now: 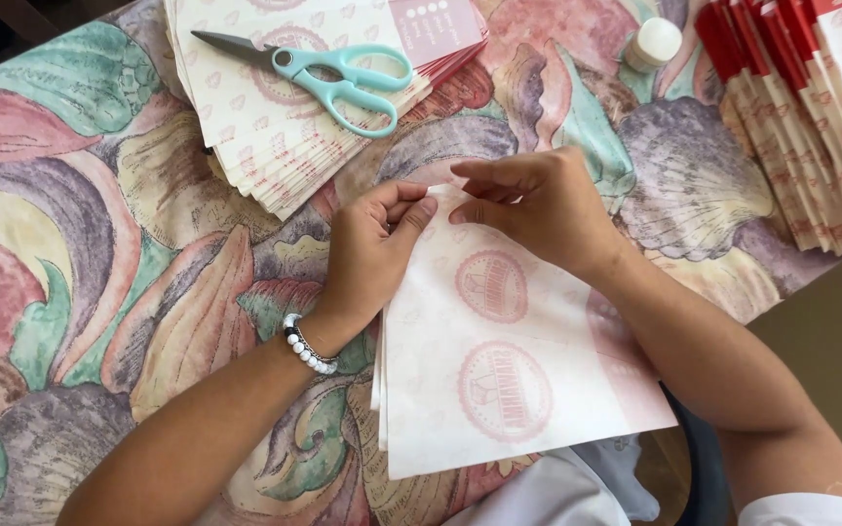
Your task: Folding, gluing, and trimming paper packaging sleeves for food products at a workstation.
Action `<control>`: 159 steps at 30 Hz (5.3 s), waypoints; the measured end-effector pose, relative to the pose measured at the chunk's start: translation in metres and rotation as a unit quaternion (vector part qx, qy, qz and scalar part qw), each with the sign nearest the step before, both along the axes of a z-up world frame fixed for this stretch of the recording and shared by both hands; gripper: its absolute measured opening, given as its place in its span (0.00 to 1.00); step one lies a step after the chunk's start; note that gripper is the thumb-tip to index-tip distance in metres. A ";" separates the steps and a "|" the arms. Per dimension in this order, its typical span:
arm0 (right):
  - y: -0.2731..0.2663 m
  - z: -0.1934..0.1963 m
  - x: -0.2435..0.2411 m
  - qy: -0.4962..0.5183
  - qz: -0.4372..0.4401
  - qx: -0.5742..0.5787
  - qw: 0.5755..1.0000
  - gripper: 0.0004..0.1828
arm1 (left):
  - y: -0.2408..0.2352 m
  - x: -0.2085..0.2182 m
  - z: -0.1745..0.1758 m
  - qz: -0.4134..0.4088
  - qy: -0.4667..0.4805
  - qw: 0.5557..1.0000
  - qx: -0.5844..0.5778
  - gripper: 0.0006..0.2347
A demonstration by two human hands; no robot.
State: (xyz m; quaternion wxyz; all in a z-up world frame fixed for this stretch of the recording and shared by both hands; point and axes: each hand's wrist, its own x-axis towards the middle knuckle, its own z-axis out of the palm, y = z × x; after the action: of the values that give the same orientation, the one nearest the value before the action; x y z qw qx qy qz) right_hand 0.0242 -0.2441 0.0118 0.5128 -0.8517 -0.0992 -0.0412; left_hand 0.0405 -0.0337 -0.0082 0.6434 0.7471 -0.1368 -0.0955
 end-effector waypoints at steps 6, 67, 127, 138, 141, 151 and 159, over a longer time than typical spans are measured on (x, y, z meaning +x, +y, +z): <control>0.007 -0.001 -0.004 -0.107 0.020 -0.049 0.993 0.09 | 0.000 -0.001 0.000 -0.011 0.023 1.000 -0.017 0.08; 0.018 0.015 -0.008 -0.068 -0.009 0.003 0.998 0.07 | 0.000 -0.003 0.007 -0.003 -0.114 0.993 -0.030 0.08; 0.008 0.065 -0.056 -0.176 -0.027 -0.044 0.983 0.05 | -0.005 -0.046 0.031 -0.242 0.022 0.963 -0.114 0.18; 0.006 0.057 -0.053 -0.118 -0.058 0.001 0.991 0.02 | -0.007 -0.050 0.012 -0.242 -0.016 0.968 -0.065 0.16; 0.000 0.054 -0.049 -0.114 -0.063 -0.002 0.992 0.01 | 0.001 -0.057 0.040 -0.272 0.059 0.960 -0.035 0.18; 0.002 0.047 -0.038 -0.050 -0.060 0.017 0.997 0.03 | 0.034 -0.095 0.029 -0.222 0.115 0.965 0.077 0.15; 0.015 0.003 -0.008 0.009 -0.048 -0.063 0.997 0.01 | 0.049 -0.116 0.039 -0.211 0.284 0.910 0.217 0.12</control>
State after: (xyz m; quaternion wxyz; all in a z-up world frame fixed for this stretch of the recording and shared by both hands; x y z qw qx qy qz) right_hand 0.0160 -0.2287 0.0152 0.4564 -0.8865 -0.0560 -0.0522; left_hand -0.0751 0.0149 0.0309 0.4421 0.7633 -0.0782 -0.4645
